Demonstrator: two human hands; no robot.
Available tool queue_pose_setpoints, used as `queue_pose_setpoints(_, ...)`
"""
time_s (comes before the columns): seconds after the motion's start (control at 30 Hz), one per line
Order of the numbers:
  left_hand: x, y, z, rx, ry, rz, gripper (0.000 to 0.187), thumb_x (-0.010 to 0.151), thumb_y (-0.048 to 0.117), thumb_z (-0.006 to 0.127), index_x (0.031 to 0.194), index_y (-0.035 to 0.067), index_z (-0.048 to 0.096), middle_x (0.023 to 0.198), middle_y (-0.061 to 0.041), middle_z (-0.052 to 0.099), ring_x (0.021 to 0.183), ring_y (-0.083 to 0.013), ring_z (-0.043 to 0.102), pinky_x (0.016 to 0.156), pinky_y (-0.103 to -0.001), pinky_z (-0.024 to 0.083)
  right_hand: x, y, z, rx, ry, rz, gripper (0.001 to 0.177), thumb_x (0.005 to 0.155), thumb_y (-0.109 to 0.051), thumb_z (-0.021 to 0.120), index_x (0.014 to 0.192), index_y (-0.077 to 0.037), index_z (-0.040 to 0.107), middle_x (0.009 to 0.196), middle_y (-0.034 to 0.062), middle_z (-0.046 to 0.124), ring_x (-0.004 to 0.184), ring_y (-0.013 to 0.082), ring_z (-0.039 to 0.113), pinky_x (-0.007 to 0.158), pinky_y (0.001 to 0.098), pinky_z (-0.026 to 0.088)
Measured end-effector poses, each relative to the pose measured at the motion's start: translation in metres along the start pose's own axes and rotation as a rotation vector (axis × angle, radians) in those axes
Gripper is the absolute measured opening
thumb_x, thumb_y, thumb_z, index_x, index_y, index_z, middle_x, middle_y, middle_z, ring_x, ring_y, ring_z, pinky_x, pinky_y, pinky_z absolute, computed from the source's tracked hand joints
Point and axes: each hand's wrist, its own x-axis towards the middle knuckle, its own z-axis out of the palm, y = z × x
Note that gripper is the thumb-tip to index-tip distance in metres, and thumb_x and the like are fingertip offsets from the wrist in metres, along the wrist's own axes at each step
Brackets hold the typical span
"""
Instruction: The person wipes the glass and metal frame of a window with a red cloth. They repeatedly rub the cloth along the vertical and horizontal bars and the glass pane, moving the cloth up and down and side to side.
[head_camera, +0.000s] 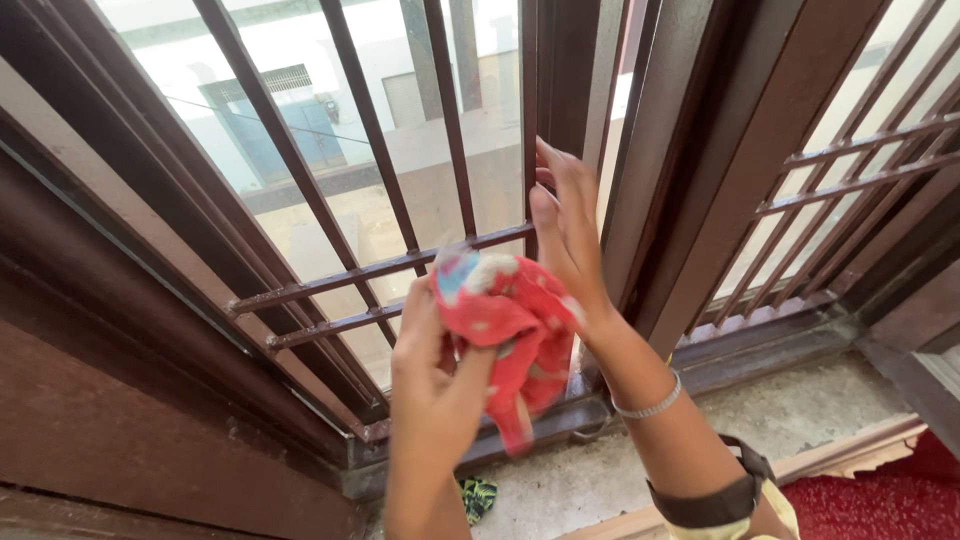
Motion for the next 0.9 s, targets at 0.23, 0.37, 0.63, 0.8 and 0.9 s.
queue_pose_setpoints(0.23,0.024,-0.039,0.025,-0.078,0.107,0.055,0.042,0.093,0.009,0.065,0.133,0.004,0.055,0.108,-0.009,0.068,0.100,-0.0185,0.067,0.088,-0.032,0.053,-0.043,-0.052,0.006,-0.044,-0.086,-0.143,0.035,0.111,-0.021,0.046,0.138,0.002,0.045,0.128,0.0200,0.053,0.118,0.0248,0.057,0.102,0.0354,0.049)
queue_pose_setpoints(0.37,0.029,-0.053,0.032,0.481,0.242,0.097,0.035,0.095,0.018,0.069,0.126,0.004,0.063,0.106,-0.013,0.069,0.098,-0.0244,0.068,0.086,-0.039,0.055,-0.051,-0.070,0.006,-0.074,-0.202,-0.216,0.035,0.112,-0.021,0.048,0.138,0.001,0.043,0.126,0.0197,0.056,0.116,0.0249,0.061,0.099,0.0347,0.051)
queue_pose_setpoints(0.63,0.043,-0.035,0.014,0.486,0.554,0.286,0.037,0.103,0.023,0.068,0.130,0.002,0.056,0.119,-0.011,0.063,0.106,-0.0196,0.063,0.090,-0.036,0.055,0.006,-0.061,-0.002,-0.227,0.046,-0.351,0.036,0.113,-0.021,0.051,0.140,-0.001,0.040,0.123,0.0191,0.063,0.110,0.0251,0.067,0.092,0.0335,0.056)
queue_pose_setpoints(0.8,0.143,-0.061,0.014,0.741,0.705,0.647,0.042,0.109,0.020,0.061,0.141,0.000,0.042,0.130,-0.019,0.058,0.120,-0.0266,0.061,0.104,-0.036,0.059,0.084,-0.009,0.035,-0.570,0.342,-0.452,0.037,0.114,-0.022,0.054,0.141,-0.002,0.038,0.121,0.0187,0.067,0.107,0.0252,0.072,0.087,0.0327,0.060)
queue_pose_setpoints(0.9,0.150,-0.076,0.010,0.790,0.625,0.560,0.038,0.109,0.019,0.059,0.138,0.000,0.043,0.115,-0.015,0.065,0.109,-0.0272,0.067,0.092,-0.037,0.061,0.086,0.016,0.046,-0.551,0.348,-0.283,0.038,0.114,-0.022,0.055,0.142,-0.002,0.037,0.119,0.0185,0.069,0.105,0.0253,0.074,0.085,0.0322,0.062)
